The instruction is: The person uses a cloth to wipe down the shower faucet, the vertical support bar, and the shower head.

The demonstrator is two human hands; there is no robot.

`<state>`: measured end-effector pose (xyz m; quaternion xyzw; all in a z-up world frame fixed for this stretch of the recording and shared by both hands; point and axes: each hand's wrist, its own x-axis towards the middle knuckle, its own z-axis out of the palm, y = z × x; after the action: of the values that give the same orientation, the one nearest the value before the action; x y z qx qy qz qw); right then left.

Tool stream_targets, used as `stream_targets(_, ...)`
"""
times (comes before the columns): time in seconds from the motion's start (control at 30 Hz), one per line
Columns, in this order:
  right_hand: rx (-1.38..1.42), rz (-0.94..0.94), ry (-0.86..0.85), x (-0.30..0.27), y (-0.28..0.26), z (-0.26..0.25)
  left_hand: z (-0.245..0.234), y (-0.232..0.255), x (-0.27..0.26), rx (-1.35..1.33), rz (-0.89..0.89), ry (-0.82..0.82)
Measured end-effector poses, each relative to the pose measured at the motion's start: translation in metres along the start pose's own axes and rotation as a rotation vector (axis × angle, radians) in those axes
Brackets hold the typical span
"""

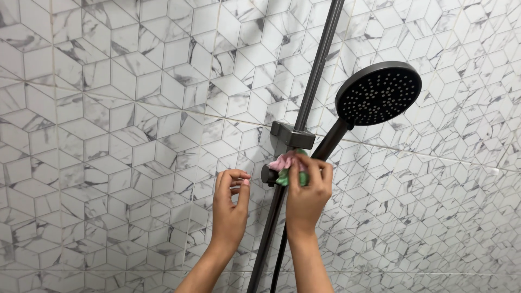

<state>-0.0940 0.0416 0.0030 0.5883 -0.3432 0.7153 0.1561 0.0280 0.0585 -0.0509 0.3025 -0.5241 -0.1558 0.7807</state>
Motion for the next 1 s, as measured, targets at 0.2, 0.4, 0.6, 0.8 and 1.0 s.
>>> stream_targets(0.2, -0.024, -0.011, -0.041, 0.001, 0.001, -0.007, 0.001, -0.002, -0.001, -0.032, -0.009, 0.004)
stream_targets(0.4, -0.041, -0.067, -0.042, 0.008, 0.005, -0.005, 0.011, 0.0, -0.004, -0.07, -0.01, -0.019)
stream_targets(0.6, -0.099, -0.011, -0.09, -0.002, -0.002, -0.017, 0.007, 0.0, -0.001, -0.066, -0.012, -0.012)
stream_targets(0.8, -0.055, 0.193, -0.126, -0.037, -0.015, 0.001, 0.004, -0.011, -0.004, -0.082, -0.044, 0.022)
stream_targets(1.0, -0.051, 0.164, -0.292, -0.019, -0.012, -0.022, 0.002, -0.005, -0.001, -0.092, -0.023, 0.023)
